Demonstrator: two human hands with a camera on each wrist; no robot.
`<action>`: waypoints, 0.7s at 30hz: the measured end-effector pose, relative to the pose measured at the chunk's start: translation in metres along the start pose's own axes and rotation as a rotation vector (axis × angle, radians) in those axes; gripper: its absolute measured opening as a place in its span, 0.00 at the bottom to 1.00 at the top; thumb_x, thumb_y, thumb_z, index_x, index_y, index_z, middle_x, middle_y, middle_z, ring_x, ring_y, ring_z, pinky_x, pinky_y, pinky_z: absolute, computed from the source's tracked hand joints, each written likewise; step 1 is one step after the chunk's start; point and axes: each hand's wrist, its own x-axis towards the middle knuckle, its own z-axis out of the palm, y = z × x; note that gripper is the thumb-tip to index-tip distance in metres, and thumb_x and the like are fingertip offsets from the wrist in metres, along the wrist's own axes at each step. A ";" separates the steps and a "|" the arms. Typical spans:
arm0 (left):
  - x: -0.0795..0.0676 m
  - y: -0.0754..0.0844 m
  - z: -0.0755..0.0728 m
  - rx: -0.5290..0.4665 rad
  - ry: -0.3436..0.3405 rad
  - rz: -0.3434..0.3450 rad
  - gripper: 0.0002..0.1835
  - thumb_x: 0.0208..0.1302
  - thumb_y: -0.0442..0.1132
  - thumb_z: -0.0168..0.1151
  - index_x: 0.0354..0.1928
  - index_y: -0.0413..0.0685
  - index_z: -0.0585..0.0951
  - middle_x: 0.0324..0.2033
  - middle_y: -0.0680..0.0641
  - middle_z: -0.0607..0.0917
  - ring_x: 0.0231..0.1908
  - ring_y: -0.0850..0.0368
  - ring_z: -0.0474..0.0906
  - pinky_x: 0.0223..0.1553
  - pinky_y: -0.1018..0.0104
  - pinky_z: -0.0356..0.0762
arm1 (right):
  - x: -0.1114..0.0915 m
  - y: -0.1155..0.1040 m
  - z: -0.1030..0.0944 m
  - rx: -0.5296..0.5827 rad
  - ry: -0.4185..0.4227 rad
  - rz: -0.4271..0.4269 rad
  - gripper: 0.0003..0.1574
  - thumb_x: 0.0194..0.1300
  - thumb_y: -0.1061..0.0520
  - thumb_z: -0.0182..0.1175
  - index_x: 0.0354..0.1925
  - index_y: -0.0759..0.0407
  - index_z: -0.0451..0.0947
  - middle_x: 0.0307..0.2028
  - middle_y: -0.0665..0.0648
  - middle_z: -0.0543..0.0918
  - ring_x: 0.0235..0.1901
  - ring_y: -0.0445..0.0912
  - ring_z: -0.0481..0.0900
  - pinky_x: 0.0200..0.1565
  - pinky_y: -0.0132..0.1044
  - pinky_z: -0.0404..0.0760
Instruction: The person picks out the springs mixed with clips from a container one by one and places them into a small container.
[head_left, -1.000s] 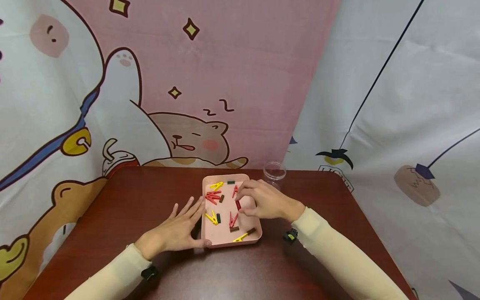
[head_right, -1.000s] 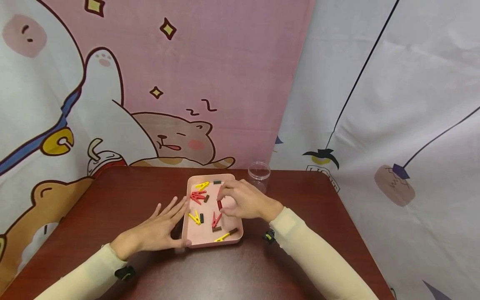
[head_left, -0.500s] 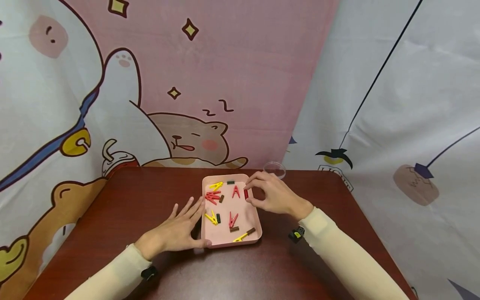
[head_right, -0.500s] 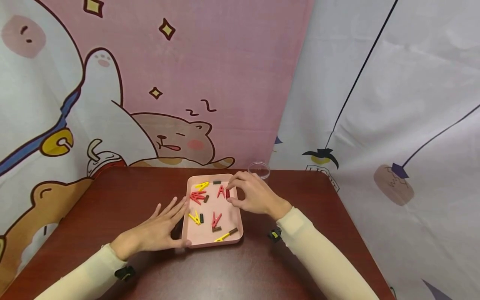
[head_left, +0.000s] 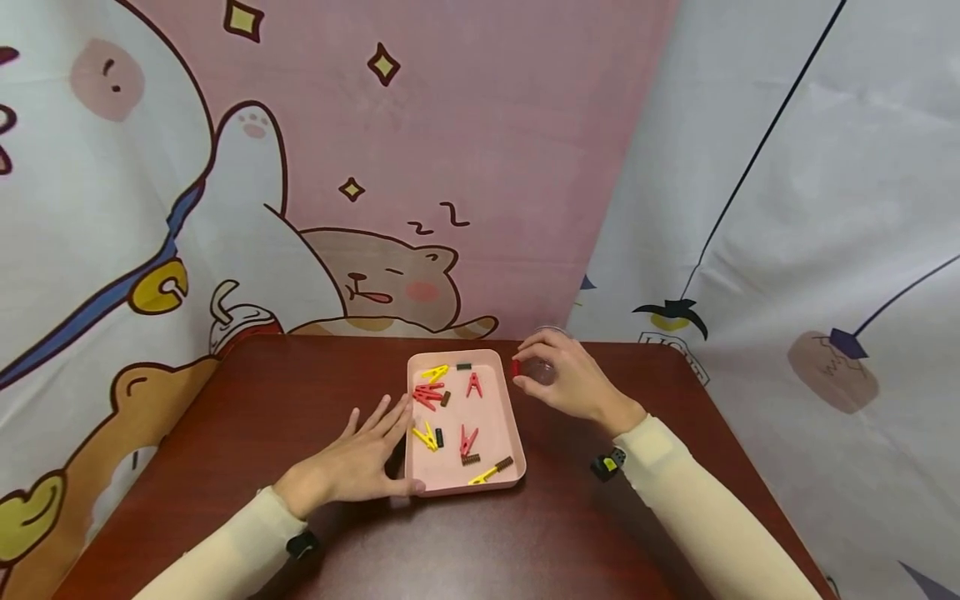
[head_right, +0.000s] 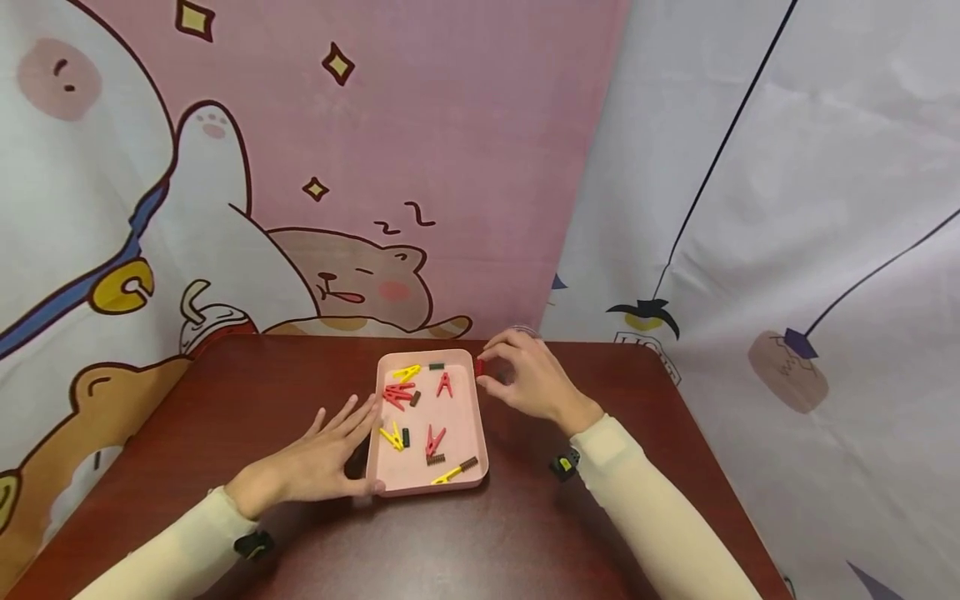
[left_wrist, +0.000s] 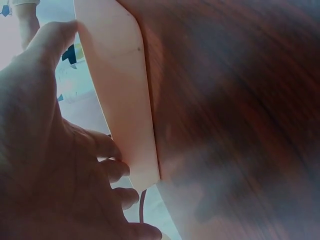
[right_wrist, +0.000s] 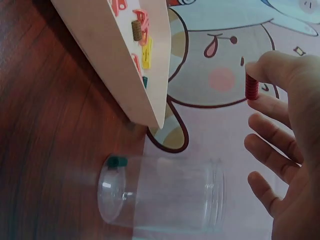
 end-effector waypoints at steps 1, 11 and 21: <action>0.000 0.000 0.000 -0.002 0.001 0.001 0.70 0.69 0.82 0.70 0.96 0.44 0.55 0.97 0.42 0.46 0.96 0.30 0.41 0.88 0.12 0.41 | -0.001 0.003 -0.001 0.002 0.012 0.007 0.19 0.71 0.50 0.85 0.56 0.53 0.95 0.60 0.53 0.91 0.59 0.52 0.90 0.63 0.57 0.91; -0.001 0.001 0.002 0.003 0.004 0.006 0.70 0.69 0.82 0.70 0.96 0.44 0.54 0.97 0.41 0.47 0.96 0.30 0.41 0.88 0.12 0.42 | -0.006 0.024 -0.003 0.073 0.058 0.130 0.21 0.74 0.53 0.83 0.60 0.58 0.93 0.63 0.57 0.88 0.62 0.56 0.91 0.63 0.57 0.94; -0.001 0.002 -0.001 0.015 0.002 0.006 0.69 0.70 0.81 0.70 0.96 0.43 0.55 0.97 0.41 0.47 0.96 0.30 0.42 0.88 0.13 0.42 | -0.006 0.045 -0.001 0.050 0.127 0.230 0.22 0.74 0.52 0.82 0.61 0.58 0.94 0.65 0.58 0.88 0.63 0.58 0.87 0.57 0.58 0.88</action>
